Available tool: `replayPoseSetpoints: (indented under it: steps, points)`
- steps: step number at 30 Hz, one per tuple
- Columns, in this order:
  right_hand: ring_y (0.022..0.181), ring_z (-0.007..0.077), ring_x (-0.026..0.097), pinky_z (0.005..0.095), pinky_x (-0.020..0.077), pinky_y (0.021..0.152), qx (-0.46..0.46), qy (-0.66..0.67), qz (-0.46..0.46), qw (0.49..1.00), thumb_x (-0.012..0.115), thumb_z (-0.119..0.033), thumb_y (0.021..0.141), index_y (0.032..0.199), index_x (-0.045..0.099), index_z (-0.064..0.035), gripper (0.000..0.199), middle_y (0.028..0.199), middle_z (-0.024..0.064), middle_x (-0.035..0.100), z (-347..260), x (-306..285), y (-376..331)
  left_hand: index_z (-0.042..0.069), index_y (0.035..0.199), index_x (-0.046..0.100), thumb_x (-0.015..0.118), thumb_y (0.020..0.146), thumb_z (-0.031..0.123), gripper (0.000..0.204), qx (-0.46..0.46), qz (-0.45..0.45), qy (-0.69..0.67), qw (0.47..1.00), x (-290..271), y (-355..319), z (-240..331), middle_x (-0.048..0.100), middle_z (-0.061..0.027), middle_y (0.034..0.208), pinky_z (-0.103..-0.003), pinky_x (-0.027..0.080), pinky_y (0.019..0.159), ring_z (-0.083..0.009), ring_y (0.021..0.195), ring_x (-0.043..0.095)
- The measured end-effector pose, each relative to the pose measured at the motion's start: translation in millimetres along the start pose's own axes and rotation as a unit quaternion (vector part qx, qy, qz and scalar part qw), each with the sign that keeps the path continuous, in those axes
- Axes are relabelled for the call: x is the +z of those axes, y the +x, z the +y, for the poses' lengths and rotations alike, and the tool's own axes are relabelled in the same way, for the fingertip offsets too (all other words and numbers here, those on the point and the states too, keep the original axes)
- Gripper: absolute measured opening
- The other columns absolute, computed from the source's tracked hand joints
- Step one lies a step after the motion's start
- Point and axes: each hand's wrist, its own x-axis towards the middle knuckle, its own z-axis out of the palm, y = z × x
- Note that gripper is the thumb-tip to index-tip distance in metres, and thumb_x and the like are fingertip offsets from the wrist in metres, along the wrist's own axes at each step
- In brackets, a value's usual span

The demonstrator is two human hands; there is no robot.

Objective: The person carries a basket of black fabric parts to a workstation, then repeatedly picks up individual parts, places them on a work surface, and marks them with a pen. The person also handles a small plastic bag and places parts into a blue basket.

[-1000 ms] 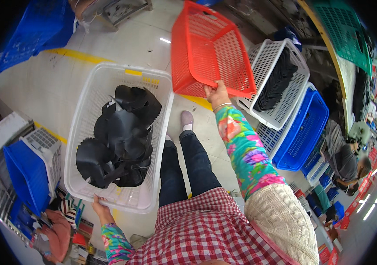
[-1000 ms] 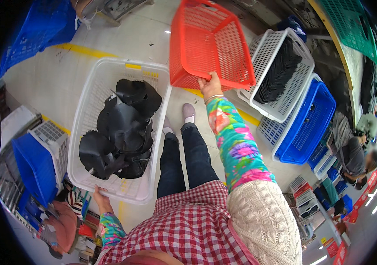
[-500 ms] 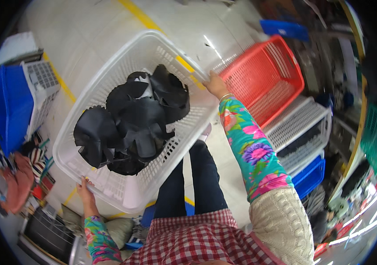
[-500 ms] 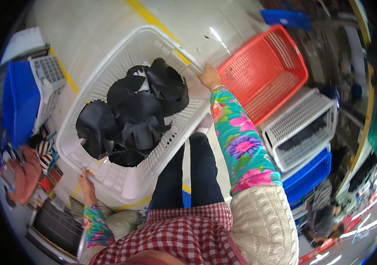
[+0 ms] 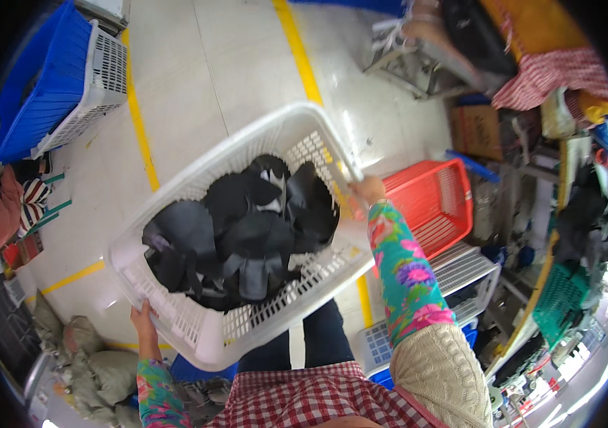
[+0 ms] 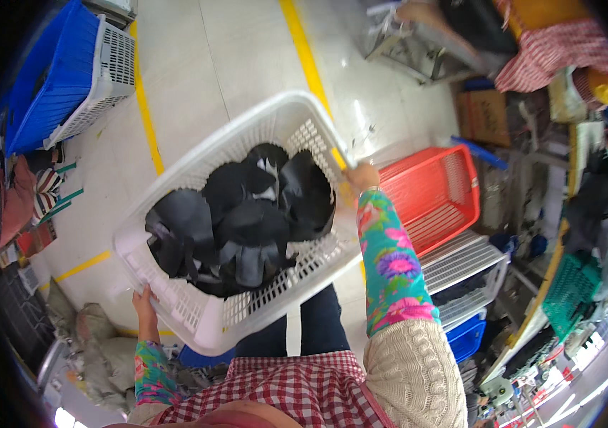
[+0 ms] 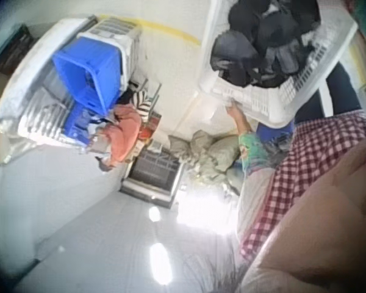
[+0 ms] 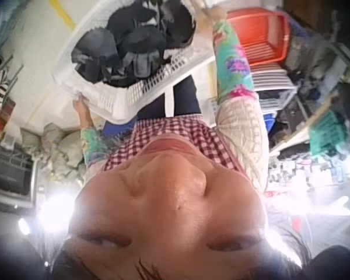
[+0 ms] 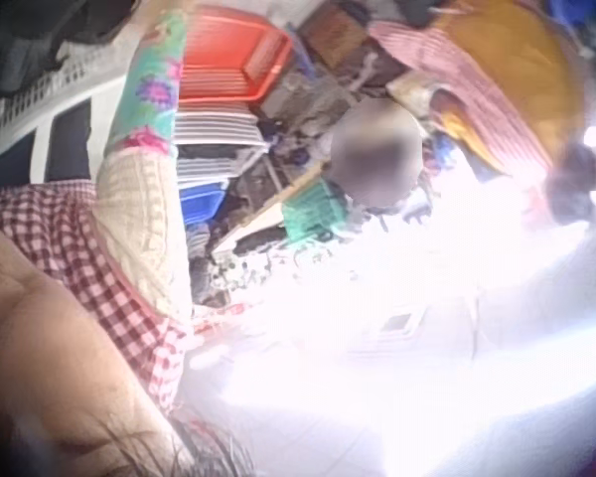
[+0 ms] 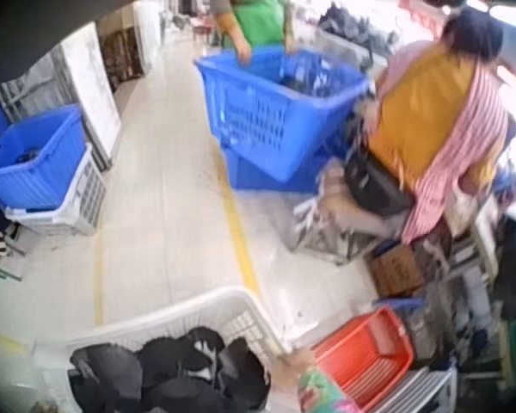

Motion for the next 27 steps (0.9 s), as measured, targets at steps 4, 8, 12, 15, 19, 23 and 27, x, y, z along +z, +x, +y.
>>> replayPoseSetpoints:
  steps: [4, 8, 12, 15, 19, 23, 27]
  points:
    - [0.083, 0.0329, 0.074, 0.0438, 0.0573, 0.076, -0.008, -0.01, 0.018, 1.0, 0.075, -0.056, 0.074, 0.088, 0.078, -0.0028, 0.055, 0.082, 0.0184, 0.075, 3.8, -37.3, -26.6, 0.004, 0.097, 0.06, 0.066, 0.093, 0.012, 0.011, 0.03, -0.013, -0.041, 0.999, -6.3, -4.0, 5.1, 0.057, -0.003, 0.071, -0.029, 0.045, 0.052, -0.0128, 0.057, 0.053]
    - [0.082, 0.0319, 0.075, 0.0443, 0.0572, 0.075, 0.034, -0.036, 0.115, 0.992, 0.075, -0.06, 0.073, 0.087, 0.079, -0.0035, 0.058, 0.078, 0.0161, 0.074, 1.8, -86.4, -80.5, 0.001, 0.097, 0.061, 0.065, 0.089, 0.006, 0.01, 0.054, -0.001, -0.124, 0.991, -19.5, -16.1, 23.5, 0.059, -0.003, 0.072, -0.029, 0.044, 0.051, -0.0123, 0.055, 0.053]
    - [0.077, 0.0285, 0.074, 0.0404, 0.0568, 0.073, -0.019, 0.051, 0.159, 0.986, 0.074, -0.043, 0.072, 0.085, 0.078, -0.001, 0.044, 0.077, 0.0159, 0.074, -1.4, -173.4, -146.2, 0.001, 0.093, 0.062, 0.065, 0.085, 0.003, 0.009, 0.095, 0.017, -0.243, 0.965, -40.8, -49.8, 68.4, 0.059, -0.0033, 0.072, -0.029, 0.041, 0.051, -0.0123, 0.055, 0.052]
    - [0.069, 0.0232, 0.071, 0.0355, 0.0541, 0.067, -0.021, 0.159, 0.179, 0.971, 0.074, -0.031, 0.072, 0.085, 0.077, 0.0025, 0.036, 0.075, 0.0134, 0.074, 9.9, -223.0, -198.8, 0.0, 0.097, 0.064, 0.064, 0.083, 0.006, 0.015, 0.131, 0.023, -0.287, 0.949, -58.5, -94.8, 117.4, 0.059, -0.004, 0.073, -0.028, 0.041, 0.053, -0.0125, 0.057, 0.052]
    - [0.064, 0.0198, 0.064, 0.0351, 0.0506, 0.062, -0.077, 0.296, 0.214, 0.928, 0.075, -0.021, 0.07, 0.078, 0.073, 0.0051, 0.027, 0.072, 0.0093, 0.07, -26.0, -275.0, -233.2, 0.0, 0.093, 0.063, 0.066, 0.085, 0.007, 0.011, 0.224, 0.066, -0.346, 0.909, -91.7, -118.5, 213.7, 0.054, -0.0022, 0.07, -0.028, 0.039, 0.057, -0.0111, 0.061, 0.049]
    - [0.064, 0.0168, 0.064, 0.032, 0.0501, 0.064, -0.126, 0.366, 0.221, 0.895, 0.072, -0.018, 0.074, 0.079, 0.072, 0.0026, 0.021, 0.073, 0.0071, 0.069, -87.2, -303.4, -234.0, 0.002, 0.091, 0.063, 0.068, 0.086, 0.01, 0.011, 0.261, 0.071, -0.362, 0.892, -124.9, -115.7, 290.7, 0.052, -0.0019, 0.07, -0.028, 0.038, 0.061, -0.0123, 0.063, 0.047]
    - [0.067, 0.0166, 0.064, 0.0309, 0.0498, 0.064, -0.14, 0.438, 0.207, 0.863, 0.072, -0.017, 0.076, 0.082, 0.071, 0.0028, 0.021, 0.076, 0.0069, 0.07, -164.9, -327.8, -194.9, 0.002, 0.089, 0.063, 0.067, 0.084, 0.011, 0.011, 0.309, 0.109, -0.364, 0.872, -128.4, -104.9, 369.8, 0.051, -0.0016, 0.069, -0.028, 0.038, 0.061, -0.013, 0.063, 0.046]
